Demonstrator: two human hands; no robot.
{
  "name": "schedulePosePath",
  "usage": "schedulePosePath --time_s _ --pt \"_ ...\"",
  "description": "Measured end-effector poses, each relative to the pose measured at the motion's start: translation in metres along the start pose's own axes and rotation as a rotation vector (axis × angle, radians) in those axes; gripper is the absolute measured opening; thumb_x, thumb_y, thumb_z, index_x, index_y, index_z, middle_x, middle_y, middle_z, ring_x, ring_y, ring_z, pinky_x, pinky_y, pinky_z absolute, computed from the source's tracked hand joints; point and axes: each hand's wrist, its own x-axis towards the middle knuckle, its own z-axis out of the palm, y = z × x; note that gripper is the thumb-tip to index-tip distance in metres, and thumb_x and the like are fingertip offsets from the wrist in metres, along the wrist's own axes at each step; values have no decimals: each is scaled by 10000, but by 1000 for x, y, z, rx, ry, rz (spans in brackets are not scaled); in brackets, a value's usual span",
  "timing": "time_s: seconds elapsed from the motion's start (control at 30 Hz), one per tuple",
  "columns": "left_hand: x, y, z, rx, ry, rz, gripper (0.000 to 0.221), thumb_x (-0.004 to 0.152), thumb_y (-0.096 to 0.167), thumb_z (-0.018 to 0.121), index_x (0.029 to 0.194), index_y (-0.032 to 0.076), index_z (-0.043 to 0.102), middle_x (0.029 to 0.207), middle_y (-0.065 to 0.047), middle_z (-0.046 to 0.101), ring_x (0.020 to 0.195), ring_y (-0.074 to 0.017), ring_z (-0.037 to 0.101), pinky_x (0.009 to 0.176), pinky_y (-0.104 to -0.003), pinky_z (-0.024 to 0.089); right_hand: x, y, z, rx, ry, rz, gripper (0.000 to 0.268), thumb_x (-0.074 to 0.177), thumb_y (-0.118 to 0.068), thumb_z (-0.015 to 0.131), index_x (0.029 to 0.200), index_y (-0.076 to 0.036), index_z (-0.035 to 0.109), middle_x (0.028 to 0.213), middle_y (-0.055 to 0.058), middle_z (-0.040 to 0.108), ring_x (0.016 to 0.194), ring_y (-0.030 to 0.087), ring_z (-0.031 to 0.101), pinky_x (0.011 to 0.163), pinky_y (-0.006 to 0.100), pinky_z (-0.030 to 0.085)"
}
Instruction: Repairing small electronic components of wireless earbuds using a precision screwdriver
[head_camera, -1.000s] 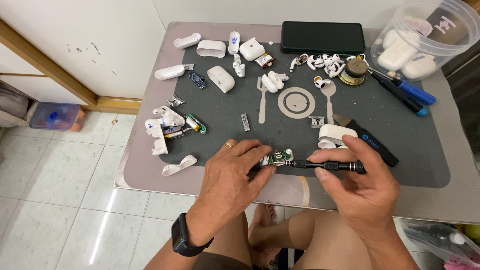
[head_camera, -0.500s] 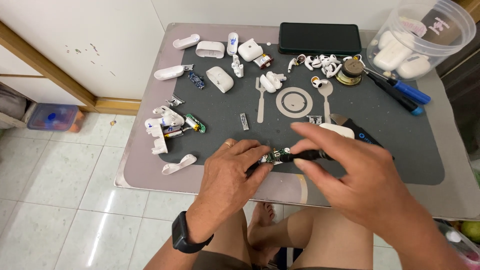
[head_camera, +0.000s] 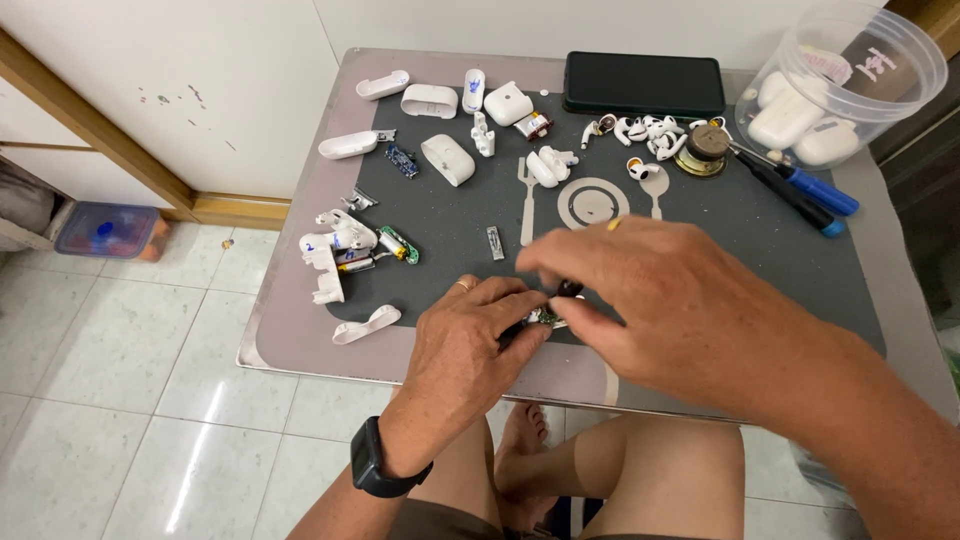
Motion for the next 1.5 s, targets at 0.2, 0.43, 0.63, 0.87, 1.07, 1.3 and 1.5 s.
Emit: schedulePosePath --time_s 0.2,0.43,0.63,0.87,1.07,1.3,1.5 --pt "-1 -2 1 15 16 24 86 947 157 711 998 102 754 1051 -43 706 745 -270 529 682 -384 464 8 7 15 -310 137 -74 348 866 -377 869 1036 -159 657 597 7 511 562 232 527 526 403 453" --pt "-1 -4 3 36 45 47 100 938 167 739 1025 120 756 1017 -21 695 739 -255 536 727 -370 465 4 3 17 -323 201 -143 198 922 -245 838 1000 -162 676 590 2 472 547 231 506 550 391 467" --pt "-3 -6 3 34 37 33 212 914 165 754 1116 101 758 1029 -50 706 781 -279 578 759 -392 481 0 1 16 -157 168 -184 456 894 -29 748 1328 -126 646 776 11 650 725 252 647 658 395 527" --pt "-2 0 -1 56 29 77 258 945 122 718 1202 115 700 1021 -47 696 728 -267 506 692 -385 463 1 -5 11 -202 137 -160 508 904 -124 774 1378 -108 591 800 0 683 645 191 646 582 380 521" --pt "-1 -5 5 23 11 55 143 953 149 715 1089 134 756 1068 -32 725 729 -268 500 662 -394 450 1 -5 15 -321 198 -165 293 926 -233 799 1155 -147 638 643 -1 563 540 205 571 467 373 427" --pt "5 -11 -2 11 -138 12 239 856 137 746 1088 182 780 1223 -16 729 862 -274 632 737 -413 476 -1 4 22 -401 255 -191 334 1009 -273 804 822 -167 549 578 -20 431 474 195 440 444 356 353" --pt "10 -5 -13 -21 -193 -14 211 830 99 663 993 192 762 1111 43 702 684 -230 429 592 -380 376 6 -5 12 -258 163 -255 270 910 18 650 1153 -100 664 771 5 598 625 195 603 513 344 466"
